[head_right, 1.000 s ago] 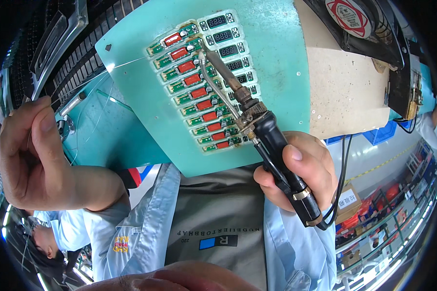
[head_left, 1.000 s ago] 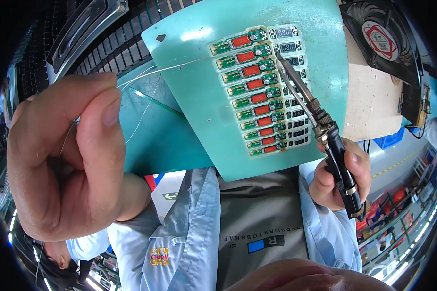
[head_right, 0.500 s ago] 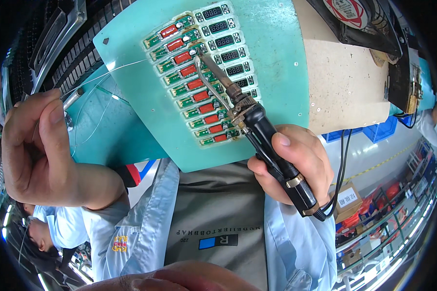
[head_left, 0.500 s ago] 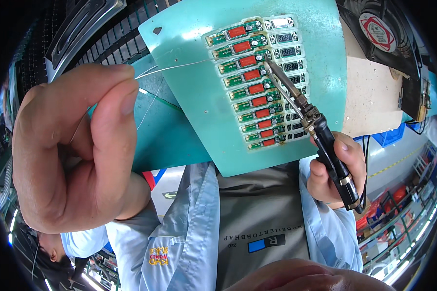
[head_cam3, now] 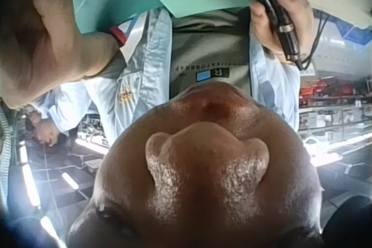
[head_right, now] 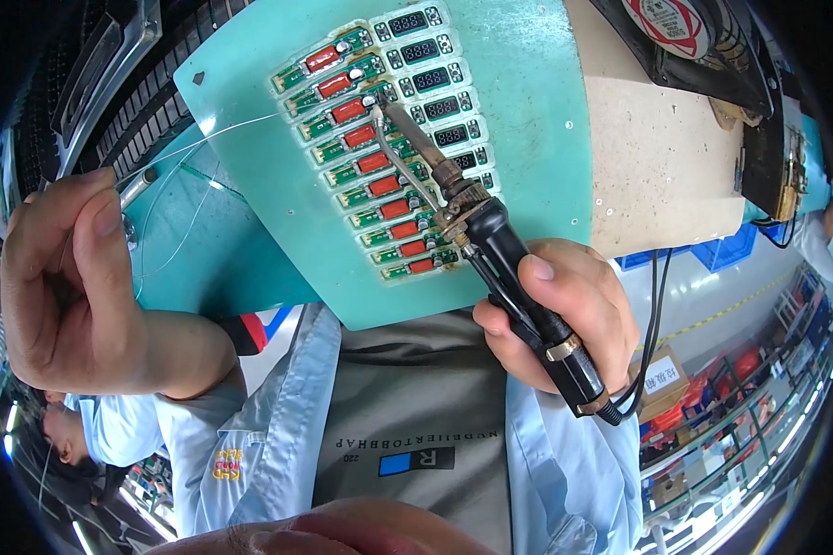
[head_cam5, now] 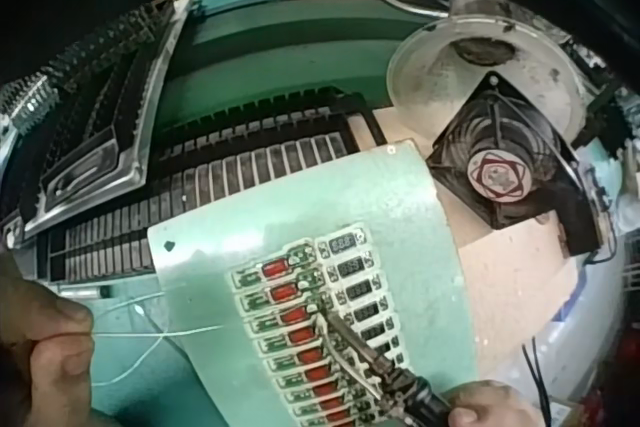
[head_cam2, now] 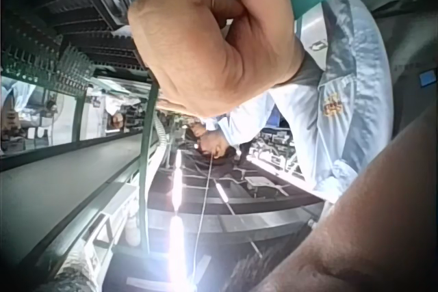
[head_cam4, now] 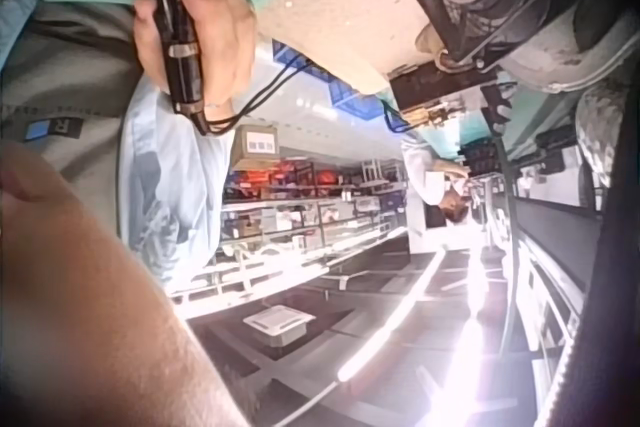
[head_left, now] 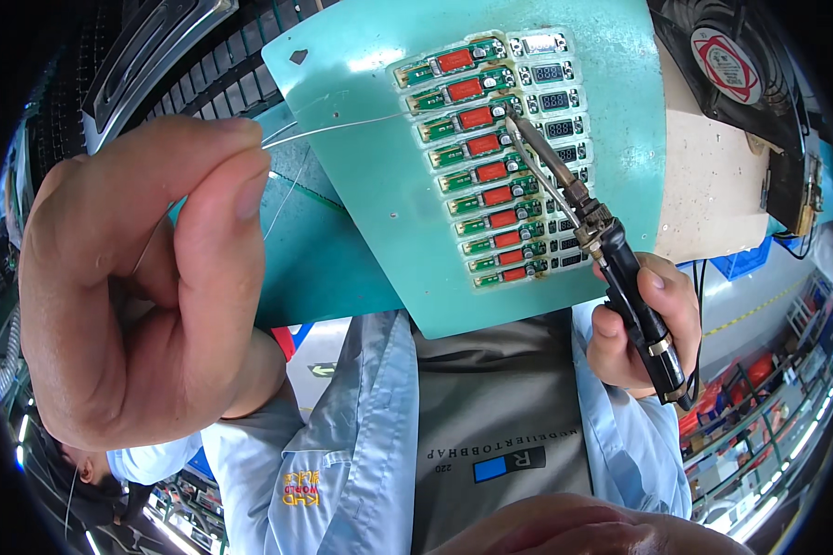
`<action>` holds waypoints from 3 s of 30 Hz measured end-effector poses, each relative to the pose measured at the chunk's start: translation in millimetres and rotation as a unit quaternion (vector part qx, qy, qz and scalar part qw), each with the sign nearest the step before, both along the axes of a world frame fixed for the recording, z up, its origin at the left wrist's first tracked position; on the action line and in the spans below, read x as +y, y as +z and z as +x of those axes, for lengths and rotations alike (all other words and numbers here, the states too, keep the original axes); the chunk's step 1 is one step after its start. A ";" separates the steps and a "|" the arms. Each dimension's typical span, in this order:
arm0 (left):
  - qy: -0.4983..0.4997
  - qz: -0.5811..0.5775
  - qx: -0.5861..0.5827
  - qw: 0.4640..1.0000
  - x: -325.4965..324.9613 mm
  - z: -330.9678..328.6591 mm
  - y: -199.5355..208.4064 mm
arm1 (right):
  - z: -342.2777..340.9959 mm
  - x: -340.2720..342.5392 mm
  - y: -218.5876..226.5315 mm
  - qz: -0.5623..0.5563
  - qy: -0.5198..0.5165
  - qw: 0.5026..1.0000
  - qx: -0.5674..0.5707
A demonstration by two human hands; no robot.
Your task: Soldering electronic components onto a printed circuit board and inspecting the assembly.
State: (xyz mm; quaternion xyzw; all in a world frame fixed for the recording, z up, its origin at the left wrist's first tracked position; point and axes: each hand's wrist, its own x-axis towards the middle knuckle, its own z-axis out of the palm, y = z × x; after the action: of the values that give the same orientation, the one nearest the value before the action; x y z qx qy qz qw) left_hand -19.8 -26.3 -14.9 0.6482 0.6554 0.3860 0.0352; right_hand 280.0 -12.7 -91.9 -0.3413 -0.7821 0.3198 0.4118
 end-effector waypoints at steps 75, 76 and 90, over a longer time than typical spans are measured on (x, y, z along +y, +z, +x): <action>-0.049 -0.024 0.016 0.998 -4.3 8.8 -3.1 | 13.4 -15.2 -7.8 -0.006 0.016 1.000 0.012; -0.048 -0.025 0.017 0.998 -5.0 7.0 -2.7 | 13.1 -14.7 -7.5 -0.008 0.017 1.000 0.013; -0.032 -0.025 0.021 0.999 -3.1 10.1 -5.1 | 15.9 -14.0 -7.0 0.009 0.020 1.000 -0.011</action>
State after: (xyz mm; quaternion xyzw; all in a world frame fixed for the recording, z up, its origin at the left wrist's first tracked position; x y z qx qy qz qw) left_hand -9.7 -29.4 -20.1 0.6758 0.6443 0.3546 0.0499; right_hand 295.9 -26.7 -98.9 -0.3252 -0.7961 0.3171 0.4000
